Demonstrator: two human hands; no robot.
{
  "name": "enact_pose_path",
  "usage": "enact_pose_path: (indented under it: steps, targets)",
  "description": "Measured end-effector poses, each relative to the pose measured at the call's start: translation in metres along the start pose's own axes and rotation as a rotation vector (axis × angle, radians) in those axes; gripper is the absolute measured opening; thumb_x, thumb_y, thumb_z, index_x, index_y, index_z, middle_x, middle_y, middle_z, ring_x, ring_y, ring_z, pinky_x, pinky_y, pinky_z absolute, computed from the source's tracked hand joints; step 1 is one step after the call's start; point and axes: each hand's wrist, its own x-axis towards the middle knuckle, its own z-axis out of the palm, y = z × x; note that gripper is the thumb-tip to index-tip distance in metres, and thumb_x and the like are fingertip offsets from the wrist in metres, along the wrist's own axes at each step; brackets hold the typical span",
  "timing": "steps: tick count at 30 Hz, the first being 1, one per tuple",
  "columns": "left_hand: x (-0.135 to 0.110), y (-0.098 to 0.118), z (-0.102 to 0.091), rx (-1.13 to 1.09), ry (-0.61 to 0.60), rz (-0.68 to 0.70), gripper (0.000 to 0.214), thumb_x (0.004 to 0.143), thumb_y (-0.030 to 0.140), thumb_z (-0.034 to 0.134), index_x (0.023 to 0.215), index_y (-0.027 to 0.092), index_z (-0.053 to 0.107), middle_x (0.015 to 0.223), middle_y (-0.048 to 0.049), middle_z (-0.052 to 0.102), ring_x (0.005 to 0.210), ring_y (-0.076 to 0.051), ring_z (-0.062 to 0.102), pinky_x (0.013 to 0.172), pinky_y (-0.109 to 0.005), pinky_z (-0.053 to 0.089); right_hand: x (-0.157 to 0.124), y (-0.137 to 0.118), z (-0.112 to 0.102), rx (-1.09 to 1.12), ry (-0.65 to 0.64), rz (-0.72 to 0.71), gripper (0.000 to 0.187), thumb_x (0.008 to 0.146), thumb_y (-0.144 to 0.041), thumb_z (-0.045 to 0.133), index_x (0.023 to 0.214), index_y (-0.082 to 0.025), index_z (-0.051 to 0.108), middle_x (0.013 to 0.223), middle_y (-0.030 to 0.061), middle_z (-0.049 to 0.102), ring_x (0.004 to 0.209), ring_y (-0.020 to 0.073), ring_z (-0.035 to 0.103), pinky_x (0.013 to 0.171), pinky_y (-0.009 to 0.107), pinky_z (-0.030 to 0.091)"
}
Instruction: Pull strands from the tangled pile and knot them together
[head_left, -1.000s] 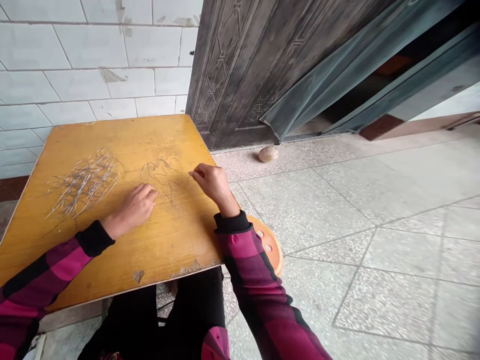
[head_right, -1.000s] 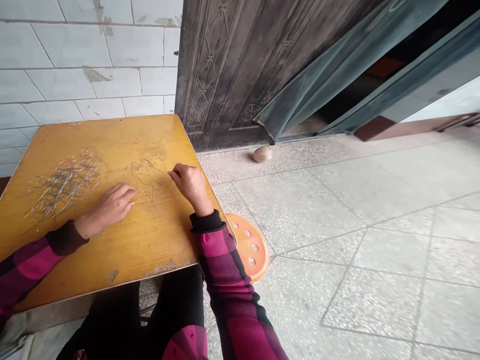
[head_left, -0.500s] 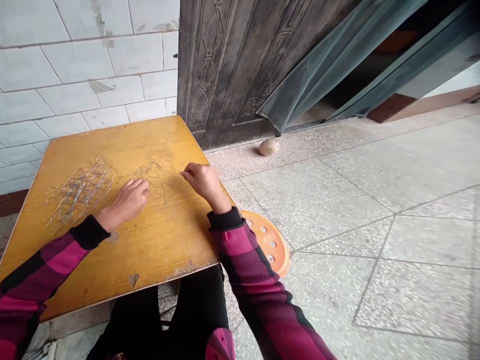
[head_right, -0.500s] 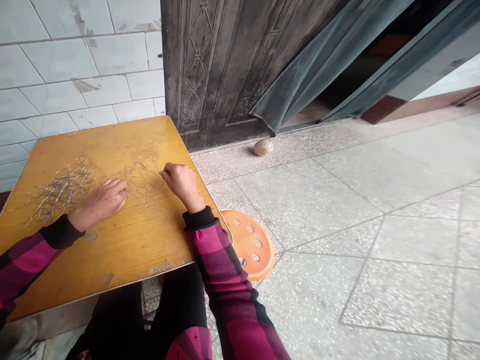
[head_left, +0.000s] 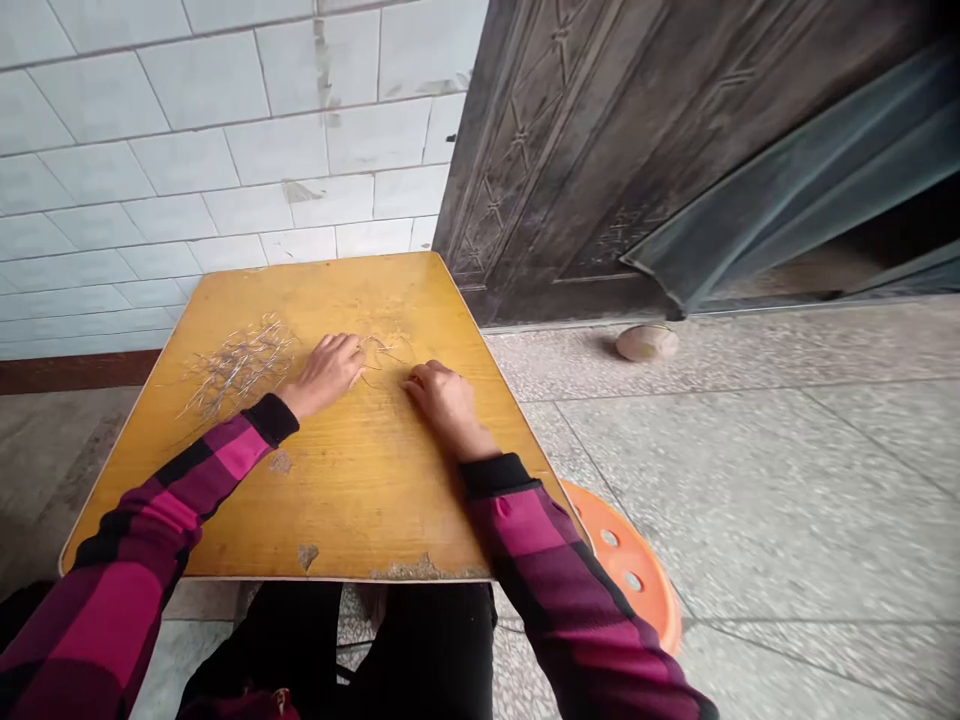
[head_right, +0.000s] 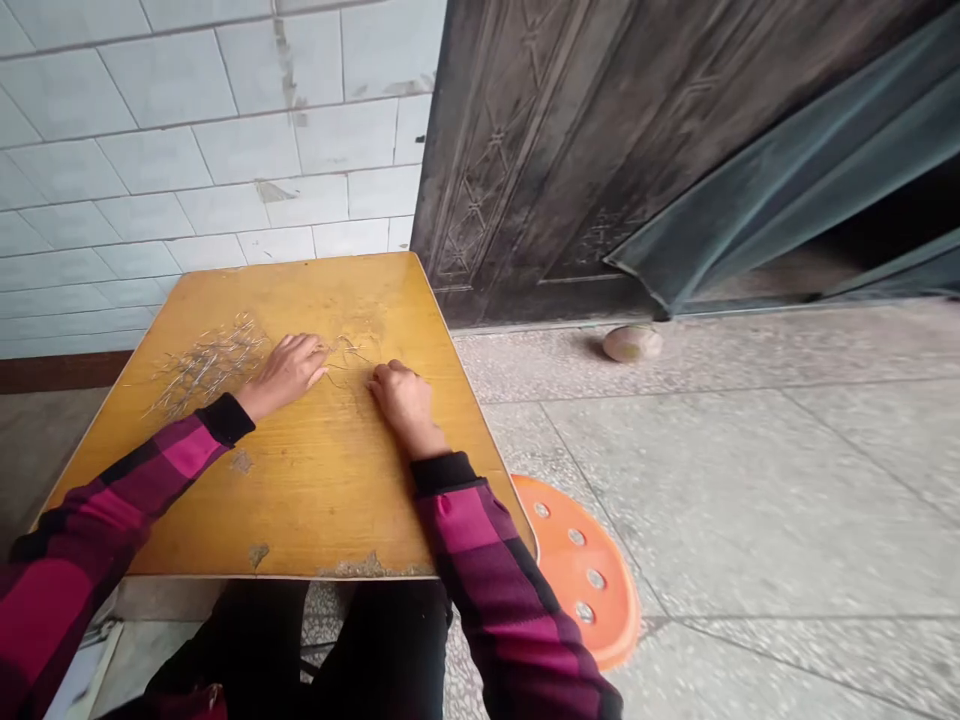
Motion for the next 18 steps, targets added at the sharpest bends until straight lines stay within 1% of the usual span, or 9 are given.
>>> enact_pose_path:
  steps: [2, 3, 7, 9, 10, 12, 14, 16, 18]
  targets:
    - [-0.020, -0.009, -0.006, -0.083, 0.030, -0.080, 0.012, 0.086, 0.019, 0.057, 0.091, 0.013, 0.066, 0.104, -0.0122, 0.062, 0.096, -0.023, 0.056, 0.082, -0.036, 0.043, 0.002, 0.000, 0.002, 0.024, 0.045, 0.018, 0.019, 0.089, -0.030, 0.055, 0.095, -0.019, 0.068, 0.096, 0.0076, 0.068, 0.082, 0.0193, 0.063, 0.058, 0.026, 0.032]
    - [-0.031, -0.018, -0.010, -0.123, 0.039, -0.146, 0.011, 0.085, 0.020, 0.058, 0.088, 0.014, 0.067, 0.104, -0.0119, 0.062, 0.095, -0.022, 0.056, 0.083, -0.036, 0.043, 0.002, 0.001, 0.003, 0.042, 0.073, 0.025, 0.019, 0.089, -0.029, 0.055, 0.096, -0.019, 0.069, 0.097, 0.0074, 0.068, 0.082, 0.0192, 0.063, 0.058, 0.026, 0.033]
    - [-0.083, -0.064, -0.019, -0.253, 0.067, -0.478, 0.010, 0.082, 0.018, 0.059, 0.085, 0.016, 0.068, 0.098, -0.0092, 0.063, 0.091, -0.022, 0.058, 0.082, -0.034, 0.046, 0.001, -0.001, 0.003, 0.107, 0.188, 0.026, 0.021, 0.088, -0.024, 0.052, 0.099, -0.017, 0.069, 0.098, 0.0075, 0.069, 0.079, 0.0184, 0.062, 0.060, 0.027, 0.034]
    - [-0.108, -0.083, -0.020, -0.262, 0.049, -0.652, 0.007, 0.079, 0.018, 0.062, 0.079, 0.017, 0.068, 0.089, -0.0075, 0.062, 0.083, -0.021, 0.058, 0.076, -0.034, 0.046, 0.001, -0.001, 0.003, 0.124, 0.230, 0.011, 0.023, 0.088, -0.023, 0.050, 0.097, -0.016, 0.070, 0.095, 0.0082, 0.069, 0.077, 0.0182, 0.062, 0.060, 0.027, 0.035]
    - [-0.119, -0.089, -0.019, -0.270, 0.050, -0.730, 0.007, 0.078, 0.019, 0.062, 0.076, 0.017, 0.069, 0.086, -0.0066, 0.061, 0.077, -0.020, 0.058, 0.073, -0.033, 0.045, 0.001, -0.002, 0.004, 0.132, 0.245, 0.001, 0.024, 0.089, -0.024, 0.049, 0.095, -0.015, 0.070, 0.094, 0.0085, 0.069, 0.076, 0.0181, 0.062, 0.060, 0.027, 0.035]
    - [-0.135, -0.093, -0.017, -0.280, 0.046, -0.763, 0.008, 0.078, 0.022, 0.063, 0.075, 0.017, 0.069, 0.085, -0.0066, 0.060, 0.069, -0.018, 0.056, 0.070, -0.033, 0.045, 0.001, -0.002, 0.007, 0.147, 0.266, -0.023, 0.025, 0.089, -0.024, 0.048, 0.093, -0.015, 0.071, 0.092, 0.0090, 0.069, 0.074, 0.0179, 0.062, 0.060, 0.027, 0.036]
    - [-0.141, -0.088, -0.015, -0.291, 0.040, -0.749, 0.010, 0.078, 0.025, 0.064, 0.076, 0.017, 0.069, 0.085, -0.0063, 0.059, 0.070, -0.018, 0.056, 0.069, -0.033, 0.045, 0.001, -0.001, 0.010, 0.157, 0.278, -0.044, 0.025, 0.088, -0.024, 0.048, 0.091, -0.014, 0.071, 0.091, 0.0094, 0.070, 0.072, 0.0177, 0.061, 0.060, 0.027, 0.037]
    - [-0.140, -0.077, -0.012, -0.273, 0.007, -0.666, 0.013, 0.079, 0.028, 0.063, 0.078, 0.017, 0.069, 0.086, -0.0064, 0.058, 0.077, -0.019, 0.056, 0.071, -0.033, 0.046, 0.002, 0.000, 0.013, 0.159, 0.289, -0.060, 0.025, 0.087, -0.024, 0.048, 0.090, -0.014, 0.071, 0.089, 0.0098, 0.070, 0.071, 0.0178, 0.061, 0.060, 0.027, 0.037]
    - [-0.135, -0.067, -0.008, -0.199, -0.034, -0.573, 0.012, 0.077, 0.027, 0.064, 0.078, 0.016, 0.069, 0.089, -0.0081, 0.058, 0.085, -0.022, 0.056, 0.075, -0.033, 0.045, 0.002, 0.001, 0.015, 0.156, 0.298, -0.071, 0.025, 0.086, -0.023, 0.048, 0.089, -0.014, 0.071, 0.089, 0.0103, 0.070, 0.071, 0.0182, 0.061, 0.060, 0.027, 0.038]
